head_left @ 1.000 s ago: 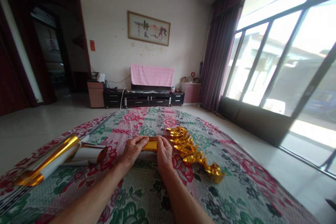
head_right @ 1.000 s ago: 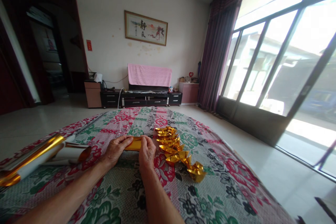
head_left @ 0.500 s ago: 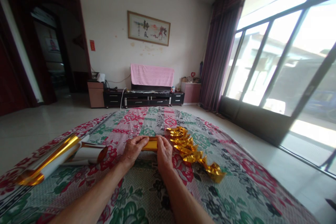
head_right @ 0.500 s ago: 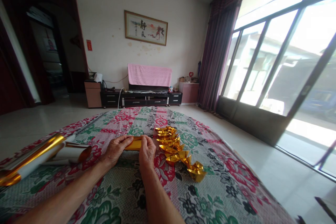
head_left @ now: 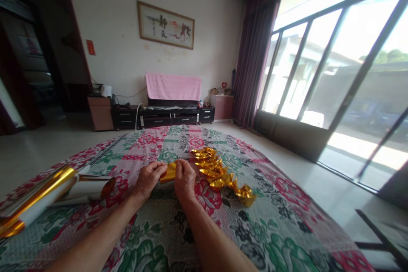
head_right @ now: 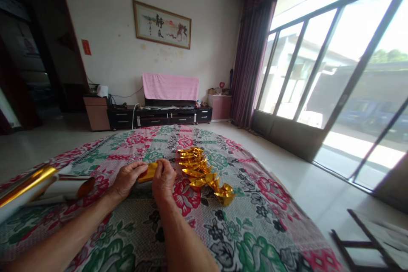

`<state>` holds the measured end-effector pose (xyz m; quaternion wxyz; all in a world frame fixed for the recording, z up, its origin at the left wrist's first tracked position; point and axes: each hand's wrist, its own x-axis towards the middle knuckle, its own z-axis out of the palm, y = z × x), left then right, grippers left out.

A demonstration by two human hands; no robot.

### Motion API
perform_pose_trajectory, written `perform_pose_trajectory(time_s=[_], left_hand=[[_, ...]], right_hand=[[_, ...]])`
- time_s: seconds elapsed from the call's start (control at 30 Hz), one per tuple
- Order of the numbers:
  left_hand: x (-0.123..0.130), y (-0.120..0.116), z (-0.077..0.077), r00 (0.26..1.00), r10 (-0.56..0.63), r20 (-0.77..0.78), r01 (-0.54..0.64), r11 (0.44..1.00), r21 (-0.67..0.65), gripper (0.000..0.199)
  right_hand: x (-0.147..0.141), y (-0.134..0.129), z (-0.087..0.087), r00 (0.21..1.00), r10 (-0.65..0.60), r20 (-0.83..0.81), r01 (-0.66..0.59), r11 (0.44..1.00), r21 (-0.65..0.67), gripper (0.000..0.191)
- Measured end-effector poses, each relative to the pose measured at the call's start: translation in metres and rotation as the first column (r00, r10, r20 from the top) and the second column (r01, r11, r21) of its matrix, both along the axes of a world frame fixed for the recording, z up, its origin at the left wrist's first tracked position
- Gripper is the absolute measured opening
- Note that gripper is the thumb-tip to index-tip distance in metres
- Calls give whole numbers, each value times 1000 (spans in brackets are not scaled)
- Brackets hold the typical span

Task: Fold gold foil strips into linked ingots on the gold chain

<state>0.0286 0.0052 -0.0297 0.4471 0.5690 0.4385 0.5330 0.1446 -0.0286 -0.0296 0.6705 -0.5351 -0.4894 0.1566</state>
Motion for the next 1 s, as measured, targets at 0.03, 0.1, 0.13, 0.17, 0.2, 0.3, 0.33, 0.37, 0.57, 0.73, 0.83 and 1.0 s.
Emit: perform_pose_trajectory(time_s=[0.03, 0.1, 0.13, 0.17, 0.2, 0.3, 0.33, 0.37, 0.57, 0.73, 0.83, 1.0], left_hand=[[0, -1, 1, 1000, -4, 8, 4, 1000, -12, 27], [1, -2, 2, 998, -45, 37, 46, 998, -35, 35], [2, -3, 3, 997, -62, 50, 64, 997, -48, 39], [2, -4, 4, 995, -79, 60, 82, 995, -55, 42], [3, -5, 6, 994, -90, 69, 94, 994, -57, 44], [4, -8, 9, 991, -113, 74, 117, 991, -58, 44], [4, -8, 10, 991, -116, 66, 120, 991, -58, 42], [4, -9, 11, 992, -118, 52, 121, 991, -56, 39], [-4, -6, 13, 985, -158, -71, 153, 986, -67, 23], [-11, -2, 12, 969, -232, -82, 220, 966, -138, 14], [-13, -2, 14, 960, -267, -85, 249, 952, -179, 11], [-15, -2, 18, 929, -341, -143, 299, 921, -251, 12]], right_hand=[[0, 0, 0, 1000, -6, 11, 6, 1000, -2, 26], [0, 1, -2, 1000, -16, 20, 16, 1000, -5, 27], [-1, 2, -2, 1000, -13, 25, 13, 1000, -7, 27], [-1, 2, -2, 999, -14, 32, 14, 1000, -9, 27], [-1, 1, -2, 999, -15, 39, 16, 1000, -11, 27], [-3, -1, 0, 998, -11, 60, 13, 1000, -29, 28], [-4, -2, 1, 998, -5, 67, 8, 999, -42, 28], [-4, -2, 2, 997, 1, 75, 3, 998, -56, 28], [-5, 0, -3, 993, 45, 106, -36, 996, -81, 27], [-6, 0, -4, 986, 58, 158, -48, 996, -71, 27], [-6, -2, -2, 980, 60, 188, -47, 996, -74, 27], [-6, -3, -1, 965, 71, 253, -44, 993, -111, 26]])
